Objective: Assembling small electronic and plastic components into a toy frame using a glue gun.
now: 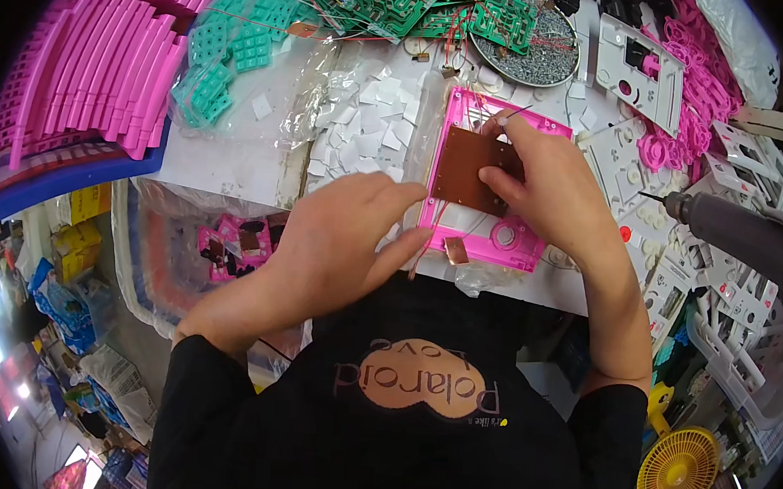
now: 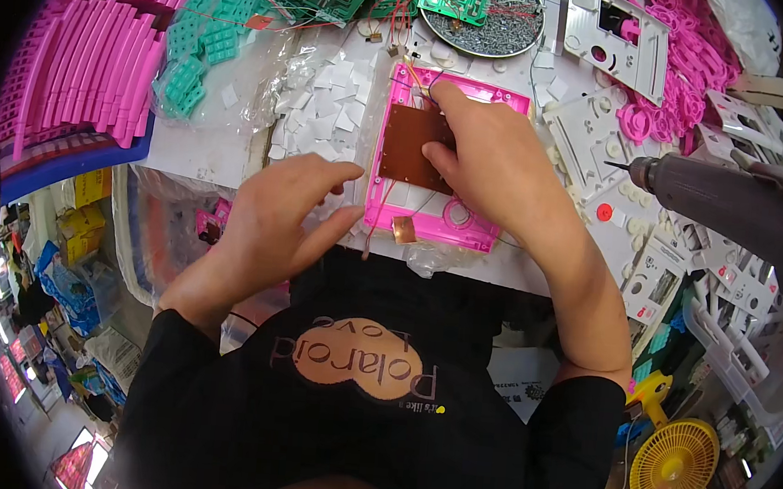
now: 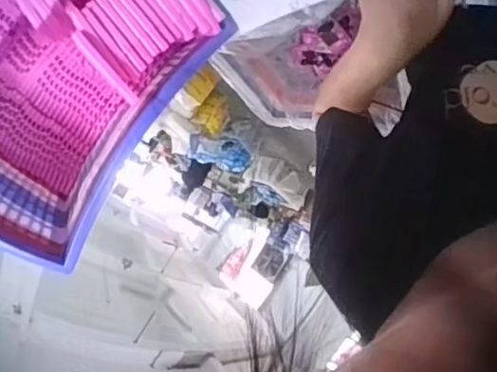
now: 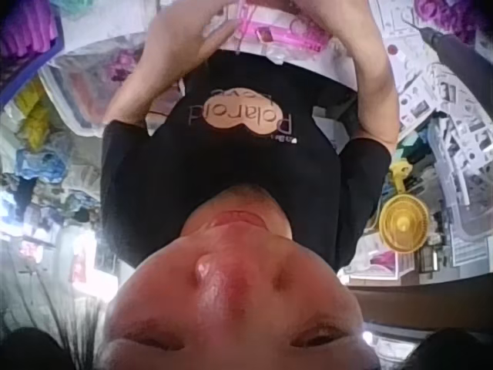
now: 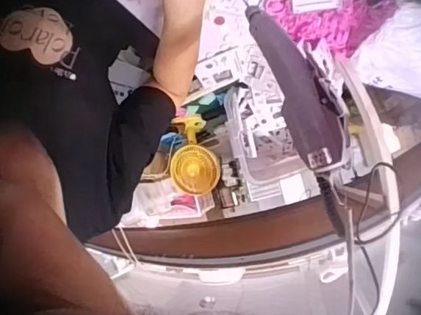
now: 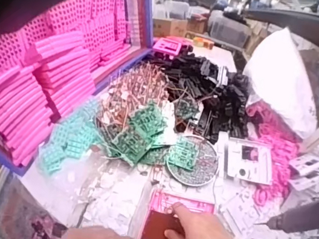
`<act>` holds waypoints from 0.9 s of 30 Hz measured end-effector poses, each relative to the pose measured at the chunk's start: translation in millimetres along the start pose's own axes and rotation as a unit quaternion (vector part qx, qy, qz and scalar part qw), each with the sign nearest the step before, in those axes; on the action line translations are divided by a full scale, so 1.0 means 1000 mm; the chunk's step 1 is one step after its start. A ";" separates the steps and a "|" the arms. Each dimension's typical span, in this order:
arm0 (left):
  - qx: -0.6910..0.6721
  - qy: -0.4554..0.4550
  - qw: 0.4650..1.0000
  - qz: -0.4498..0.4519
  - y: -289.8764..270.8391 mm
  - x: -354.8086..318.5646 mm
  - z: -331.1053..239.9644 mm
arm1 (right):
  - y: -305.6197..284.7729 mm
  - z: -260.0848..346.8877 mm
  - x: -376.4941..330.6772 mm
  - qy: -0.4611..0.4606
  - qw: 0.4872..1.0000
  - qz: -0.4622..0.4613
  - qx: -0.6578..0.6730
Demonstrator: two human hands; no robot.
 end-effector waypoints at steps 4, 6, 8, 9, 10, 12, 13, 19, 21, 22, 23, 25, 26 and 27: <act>0.062 0.088 0.994 -0.036 0.004 0.020 0.001 | -0.001 0.003 0.000 -0.017 0.999 -0.018 -0.046; 0.125 0.153 0.980 -0.010 0.021 0.025 -0.003 | -0.008 0.009 0.003 0.053 0.994 -0.005 -0.097; 0.165 0.186 0.969 0.014 0.029 0.026 -0.007 | -0.019 0.017 -0.003 0.051 0.985 -0.061 -0.153; 0.174 0.186 0.967 0.024 0.029 0.025 -0.007 | -0.027 0.024 -0.008 0.012 0.975 -0.123 -0.183; 0.184 0.185 0.965 0.034 0.029 0.025 -0.008 | -0.033 0.031 -0.017 -0.028 0.959 -0.184 -0.211; 0.186 0.189 0.963 0.041 0.029 0.027 -0.009 | -0.014 0.037 -0.033 -0.136 0.959 -0.142 -0.205; 0.185 0.194 0.962 0.046 0.028 0.029 -0.010 | -0.002 0.041 -0.044 -0.186 0.954 -0.120 -0.201; 0.170 0.202 0.958 0.111 0.020 0.041 -0.011 | 0.036 0.045 -0.058 -0.093 0.967 -0.075 -0.226; 0.155 0.188 0.959 0.144 0.022 0.045 -0.011 | 0.031 0.042 -0.055 -0.112 0.964 -0.065 -0.230; 0.148 0.182 0.959 0.160 0.022 0.048 -0.012 | 0.028 0.041 -0.054 -0.120 0.963 -0.062 -0.233; 0.148 0.182 0.955 0.182 0.021 0.052 -0.012 | 0.027 0.041 -0.054 -0.125 0.963 -0.060 -0.230; 0.150 0.187 0.945 0.223 0.012 0.067 -0.013 | 0.024 0.044 -0.052 -0.134 0.962 -0.060 -0.231; 0.117 0.150 0.940 0.281 0.007 0.087 -0.010 | 0.023 0.046 -0.052 -0.129 0.961 -0.065 -0.234; 0.083 0.113 0.931 0.338 0.006 0.112 -0.006 | 0.024 0.047 -0.051 -0.125 0.961 -0.067 -0.239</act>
Point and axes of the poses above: each hand's wrist, its own x-axis towards the middle knuckle, its own y-axis out of the palm, z = x × y, the point moved 7 cm from there along x, towards the middle knuckle, and after that the axes turned 5 degrees about z, right-handed, at the moved point
